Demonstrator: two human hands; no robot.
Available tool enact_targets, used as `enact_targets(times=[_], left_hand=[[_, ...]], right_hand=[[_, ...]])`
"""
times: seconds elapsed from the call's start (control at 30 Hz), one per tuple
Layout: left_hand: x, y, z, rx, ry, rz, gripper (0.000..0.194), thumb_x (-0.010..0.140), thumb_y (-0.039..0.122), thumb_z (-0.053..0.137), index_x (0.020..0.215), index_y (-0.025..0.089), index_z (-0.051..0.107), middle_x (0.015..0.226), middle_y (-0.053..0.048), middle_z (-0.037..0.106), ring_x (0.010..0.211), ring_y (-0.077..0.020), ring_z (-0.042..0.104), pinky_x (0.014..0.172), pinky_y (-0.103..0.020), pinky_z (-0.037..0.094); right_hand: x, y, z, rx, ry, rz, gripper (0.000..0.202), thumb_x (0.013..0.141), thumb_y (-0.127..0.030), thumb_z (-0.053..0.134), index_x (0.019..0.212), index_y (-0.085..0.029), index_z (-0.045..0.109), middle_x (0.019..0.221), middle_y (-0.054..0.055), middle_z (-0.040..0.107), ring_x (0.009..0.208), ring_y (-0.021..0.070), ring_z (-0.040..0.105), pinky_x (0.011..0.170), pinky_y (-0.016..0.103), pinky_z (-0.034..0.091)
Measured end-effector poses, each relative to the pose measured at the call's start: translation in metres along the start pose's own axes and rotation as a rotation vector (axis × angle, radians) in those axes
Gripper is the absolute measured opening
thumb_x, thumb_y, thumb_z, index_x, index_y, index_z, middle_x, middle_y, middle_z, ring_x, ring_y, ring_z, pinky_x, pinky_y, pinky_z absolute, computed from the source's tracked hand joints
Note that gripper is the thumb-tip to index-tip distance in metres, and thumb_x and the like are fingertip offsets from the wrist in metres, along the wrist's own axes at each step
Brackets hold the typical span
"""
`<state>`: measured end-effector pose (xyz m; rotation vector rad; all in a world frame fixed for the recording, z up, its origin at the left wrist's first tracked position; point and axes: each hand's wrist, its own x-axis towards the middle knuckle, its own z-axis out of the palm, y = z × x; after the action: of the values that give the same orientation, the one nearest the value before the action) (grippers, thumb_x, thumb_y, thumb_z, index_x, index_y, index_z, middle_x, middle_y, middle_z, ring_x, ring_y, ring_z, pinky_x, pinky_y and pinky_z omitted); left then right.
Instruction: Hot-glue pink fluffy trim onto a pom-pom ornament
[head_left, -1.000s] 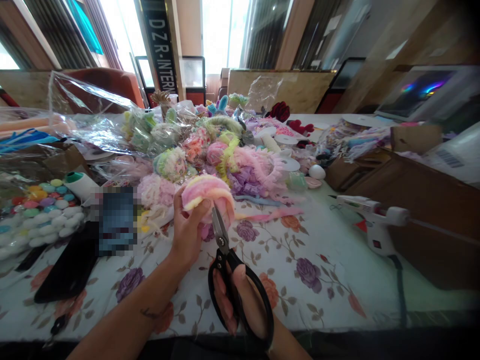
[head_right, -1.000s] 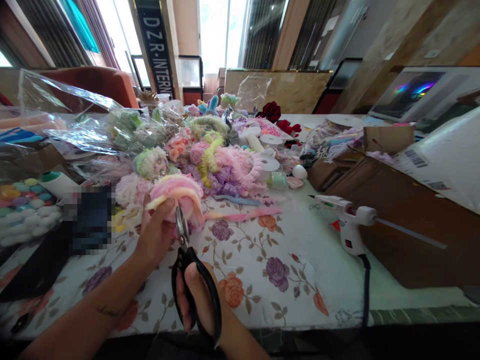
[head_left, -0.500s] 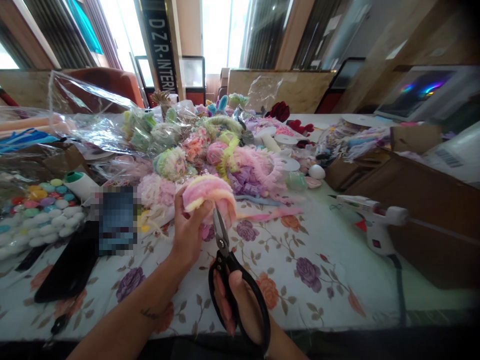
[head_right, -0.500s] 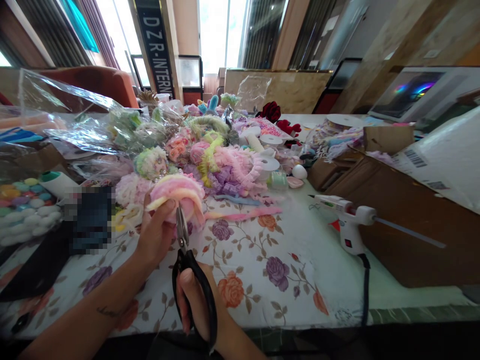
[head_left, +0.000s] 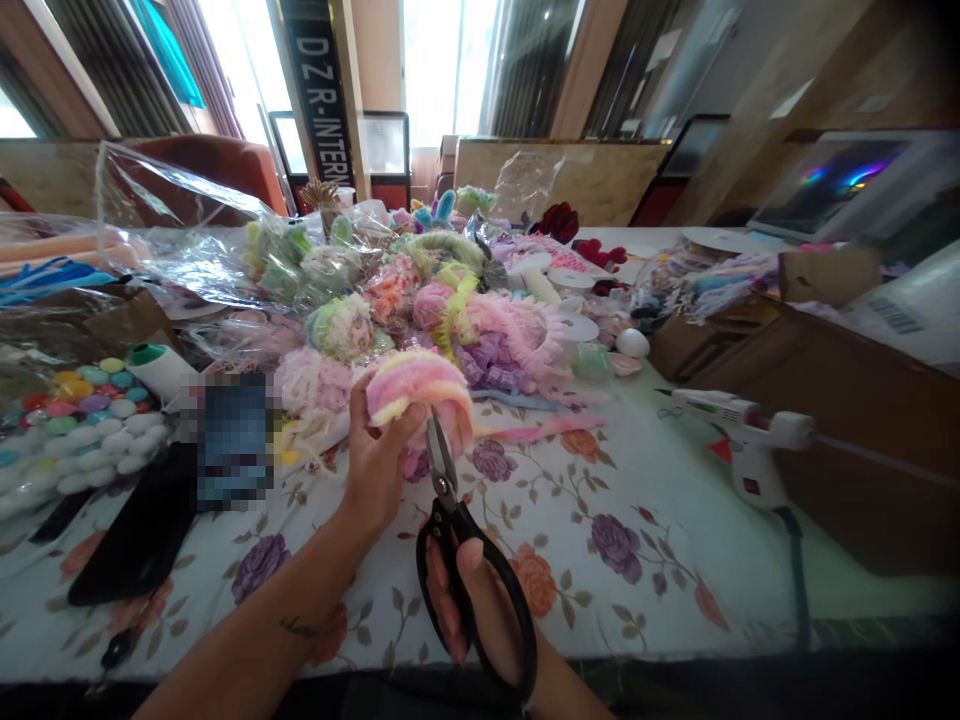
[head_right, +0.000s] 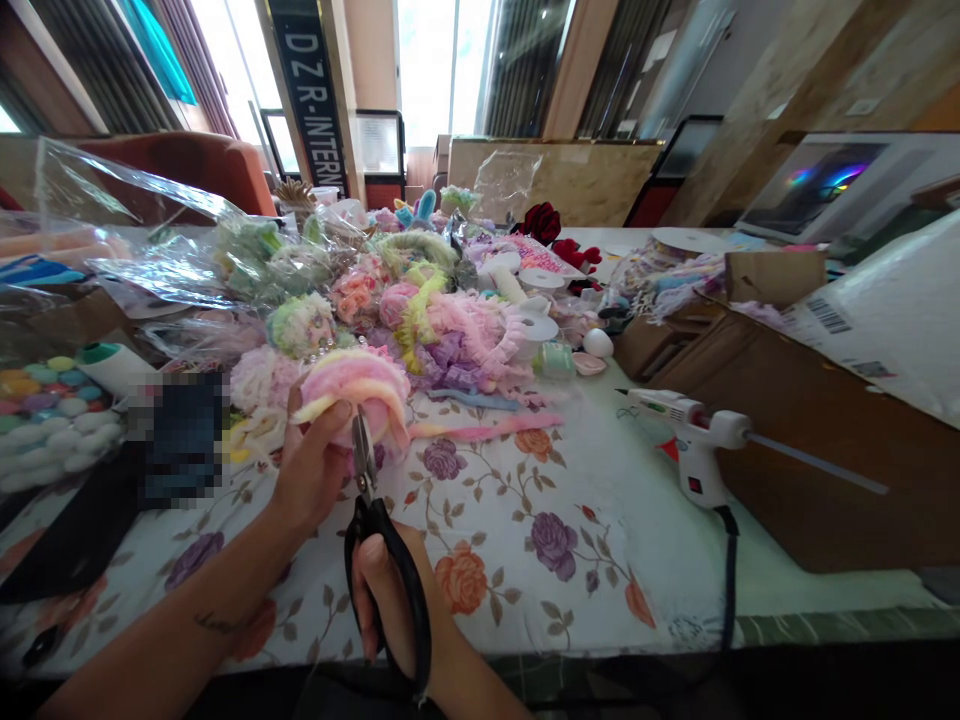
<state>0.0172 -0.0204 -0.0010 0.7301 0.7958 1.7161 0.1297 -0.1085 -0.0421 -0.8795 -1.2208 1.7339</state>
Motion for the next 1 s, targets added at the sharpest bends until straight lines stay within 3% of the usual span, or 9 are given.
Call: enact_targets(times=[0.13, 0.37, 0.6, 0.83, 1.0], left_hand=[[-0.0004, 0.0, 0.0002, 0.008, -0.01, -0.003, 0.057, 0.07, 0.026, 0.087, 0.12, 0.032, 0.06, 0.085, 0.007, 0.067, 0.074, -0.0102, 0.063, 0.072, -0.021, 0.052], [0.0001, 0.0003, 0.0011, -0.027, -0.034, -0.029, 0.055, 0.071, 0.025, 0.086, 0.119, 0.028, 0.06, 0.083, 0.005, 0.066, 0.068, -0.0107, 0.062, 0.068, -0.023, 0.052], [0.0006, 0.0007, 0.0009, -0.043, -0.064, -0.07, 0.053, 0.071, 0.025, 0.086, 0.118, 0.026, 0.061, 0.087, 0.004, 0.069, 0.074, -0.0114, 0.064, 0.072, -0.024, 0.052], [0.0004, 0.0016, 0.0022, -0.053, -0.08, -0.075, 0.052, 0.071, 0.024, 0.085, 0.118, 0.027, 0.061, 0.087, 0.004, 0.069, 0.073, -0.0103, 0.063, 0.07, -0.022, 0.051], [0.0006, 0.0009, 0.001, -0.044, -0.107, -0.075, 0.052, 0.073, 0.024, 0.085, 0.119, 0.027, 0.06, 0.086, 0.004, 0.067, 0.073, -0.0103, 0.063, 0.072, -0.023, 0.052]], right_hand=[[-0.0007, 0.002, 0.0004, -0.013, 0.001, -0.027, 0.079, 0.08, -0.092, 0.038, 0.048, -0.02, 0.041, 0.04, -0.006, 0.036, 0.03, 0.0032, 0.033, 0.031, 0.017, 0.024], [-0.0005, 0.0073, -0.0005, -0.016, 0.019, -0.057, 0.073, 0.082, -0.09, 0.039, 0.061, -0.021, 0.044, 0.045, -0.007, 0.038, 0.03, 0.0039, 0.034, 0.031, 0.017, 0.027], [0.0004, 0.0076, -0.0002, -0.062, 0.021, -0.061, 0.077, 0.082, -0.091, 0.036, 0.051, -0.02, 0.042, 0.04, -0.005, 0.036, 0.03, 0.0048, 0.034, 0.03, 0.018, 0.024], [0.0003, 0.0053, 0.0003, -0.038, 0.036, -0.058, 0.071, 0.084, -0.088, 0.039, 0.062, -0.02, 0.044, 0.045, -0.006, 0.038, 0.032, 0.0048, 0.035, 0.033, 0.018, 0.027], [0.0008, 0.0089, 0.0008, -0.036, 0.034, -0.049, 0.074, 0.082, -0.089, 0.039, 0.054, -0.02, 0.042, 0.041, -0.005, 0.035, 0.03, 0.0054, 0.034, 0.031, 0.018, 0.026]])
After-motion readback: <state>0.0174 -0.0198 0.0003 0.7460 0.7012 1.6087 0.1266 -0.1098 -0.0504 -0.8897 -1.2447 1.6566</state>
